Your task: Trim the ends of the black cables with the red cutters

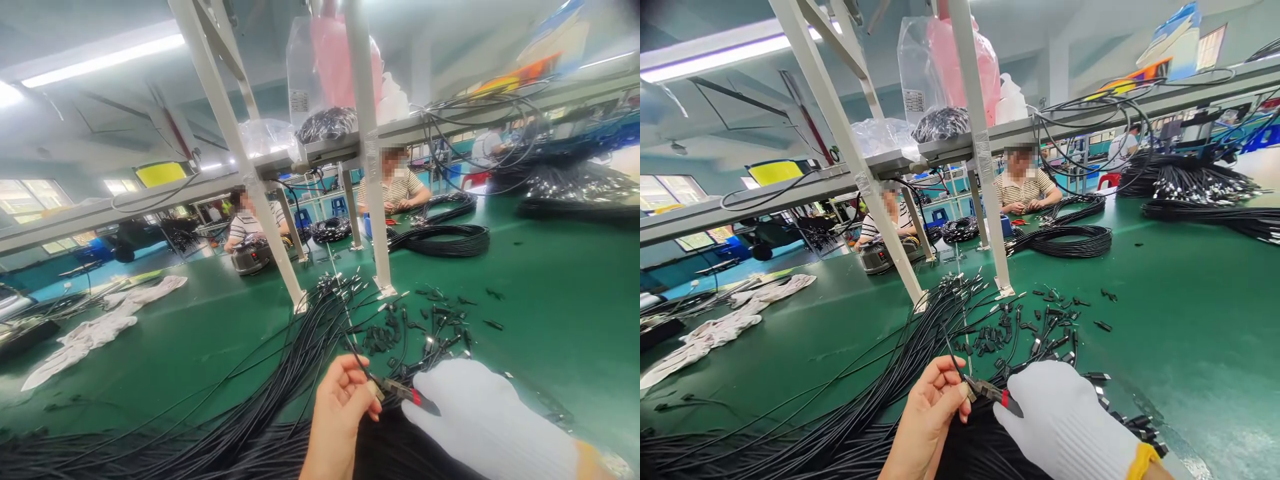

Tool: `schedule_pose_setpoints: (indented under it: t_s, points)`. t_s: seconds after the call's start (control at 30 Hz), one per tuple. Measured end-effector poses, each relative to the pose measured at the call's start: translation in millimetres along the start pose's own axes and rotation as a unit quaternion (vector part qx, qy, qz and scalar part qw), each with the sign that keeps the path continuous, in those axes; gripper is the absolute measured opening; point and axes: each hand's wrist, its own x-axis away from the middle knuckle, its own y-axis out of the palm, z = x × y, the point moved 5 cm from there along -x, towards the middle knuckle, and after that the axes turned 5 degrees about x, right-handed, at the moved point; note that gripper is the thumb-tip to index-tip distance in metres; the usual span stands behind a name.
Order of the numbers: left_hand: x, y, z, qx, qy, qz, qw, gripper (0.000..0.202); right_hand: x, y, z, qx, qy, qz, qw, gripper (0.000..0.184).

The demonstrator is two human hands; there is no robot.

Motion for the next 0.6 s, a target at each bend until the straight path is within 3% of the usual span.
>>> schedule_pose_setpoints:
  t_s: [0.23, 0.47, 0.6]
  points:
    - [-2, -0.9, 2, 0.01, -0.003, 0.001, 1.0, 0.031, 2, -3, -7, 0.034, -0.001, 0.044, 0.998, 0.027]
    - [0, -2.2, 2, -0.012, 0.042, 0.042, 0.998, 0.028, -1, 5, -11, 0.091, 0.021, -0.012, 0.996, 0.02]
    - [1, -2.3, 2, -0.011, 0.043, 0.042, 0.998, 0.027, 3, 2, -14, 0.105, 0.038, 0.029, 0.993, 0.016]
